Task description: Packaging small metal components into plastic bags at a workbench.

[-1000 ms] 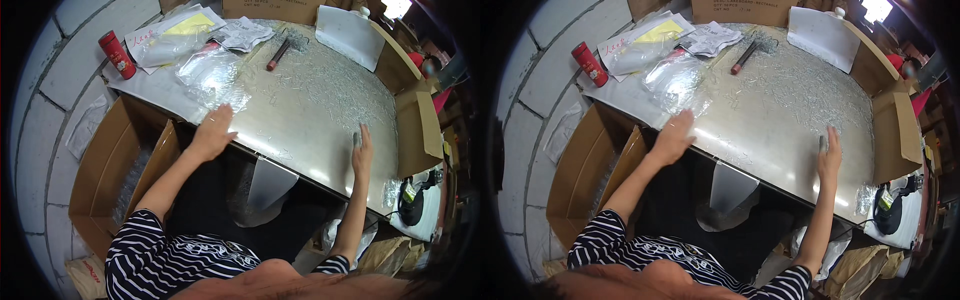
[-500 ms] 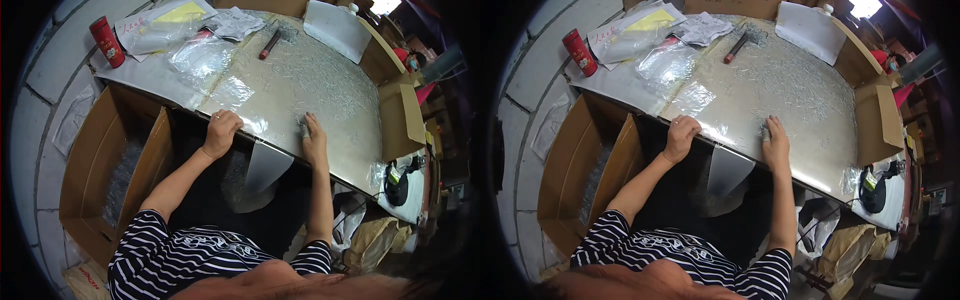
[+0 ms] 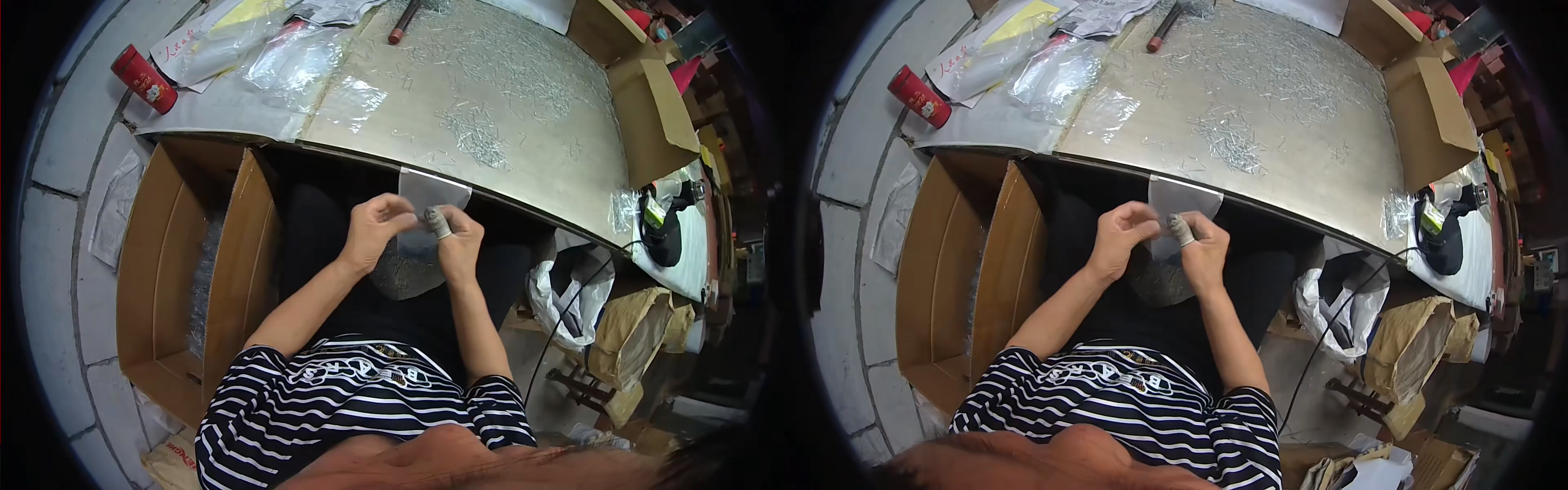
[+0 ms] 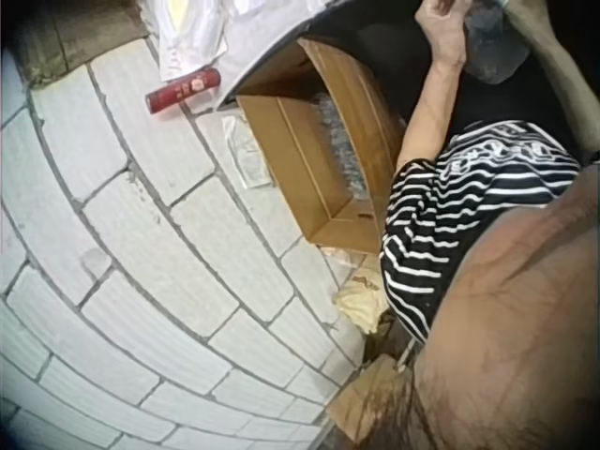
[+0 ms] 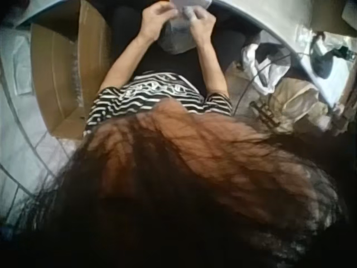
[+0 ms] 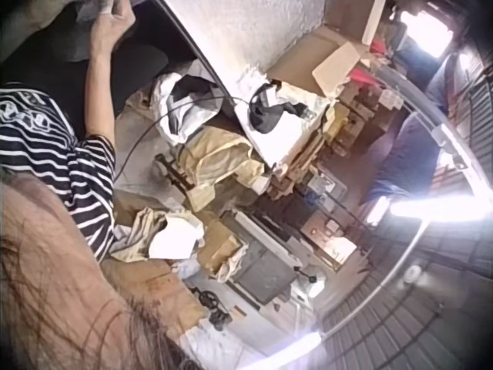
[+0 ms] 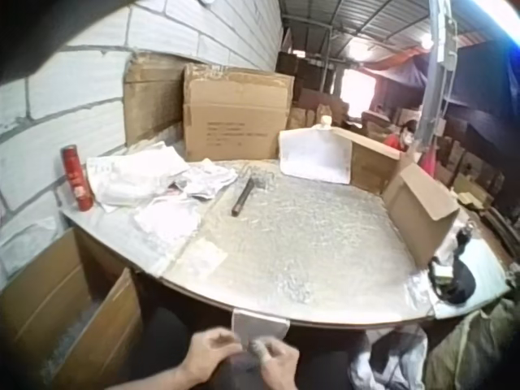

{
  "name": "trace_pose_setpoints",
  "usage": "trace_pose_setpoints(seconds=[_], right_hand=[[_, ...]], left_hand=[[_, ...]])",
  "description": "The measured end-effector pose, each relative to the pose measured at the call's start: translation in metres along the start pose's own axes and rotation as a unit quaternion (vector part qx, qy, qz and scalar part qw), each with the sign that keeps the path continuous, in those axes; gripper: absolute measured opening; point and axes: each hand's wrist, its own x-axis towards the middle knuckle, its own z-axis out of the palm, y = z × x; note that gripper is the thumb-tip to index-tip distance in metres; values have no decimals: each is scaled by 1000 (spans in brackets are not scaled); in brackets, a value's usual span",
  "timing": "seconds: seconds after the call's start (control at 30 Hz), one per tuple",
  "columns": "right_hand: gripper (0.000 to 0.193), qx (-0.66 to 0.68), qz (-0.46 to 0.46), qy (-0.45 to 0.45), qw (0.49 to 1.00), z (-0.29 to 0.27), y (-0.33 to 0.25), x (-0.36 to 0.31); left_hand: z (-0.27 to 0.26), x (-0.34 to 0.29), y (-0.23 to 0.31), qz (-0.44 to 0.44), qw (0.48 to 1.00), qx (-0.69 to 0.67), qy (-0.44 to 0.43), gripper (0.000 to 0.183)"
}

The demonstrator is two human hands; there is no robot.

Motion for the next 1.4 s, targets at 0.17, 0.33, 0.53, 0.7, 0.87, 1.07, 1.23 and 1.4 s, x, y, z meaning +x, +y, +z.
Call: trace_pose_setpoints(seconds=[0.17, 0.33, 0.53, 0.7, 0.87, 1.07, 1.23, 1.4], right_hand=[[27, 50, 87, -100, 990, -14, 19, -34], [32, 49, 159, -137, 976, -35, 18, -26], [13, -23, 171, -389, 905, -52, 50, -56], [19, -313, 81, -399, 858, -54, 77, -52], [20, -353, -32, -209, 911, -88, 4, 16], [39, -326, -165, 31, 930, -93, -28, 119], [47, -536, -185, -117, 815, -16, -9, 93], [46, -434, -151, -112, 881, -13, -50, 31]], left_hand=[[-28, -5, -15, -18, 984, 157, -84, 12], [-25, -16, -16, 13, 941, 277, -196, 16], [-52, -27, -32, -223, 889, 221, -333, 7], [-61, -16, -56, -120, 839, 448, -285, 16], [-54, -2, -62, -75, 915, 360, -165, 21], [-41, 17, -56, -67, 994, 62, -54, 34], [-44, -2, -97, -218, 955, -184, -85, 42], [-92, 4, -127, -317, 863, -327, -218, 76]])
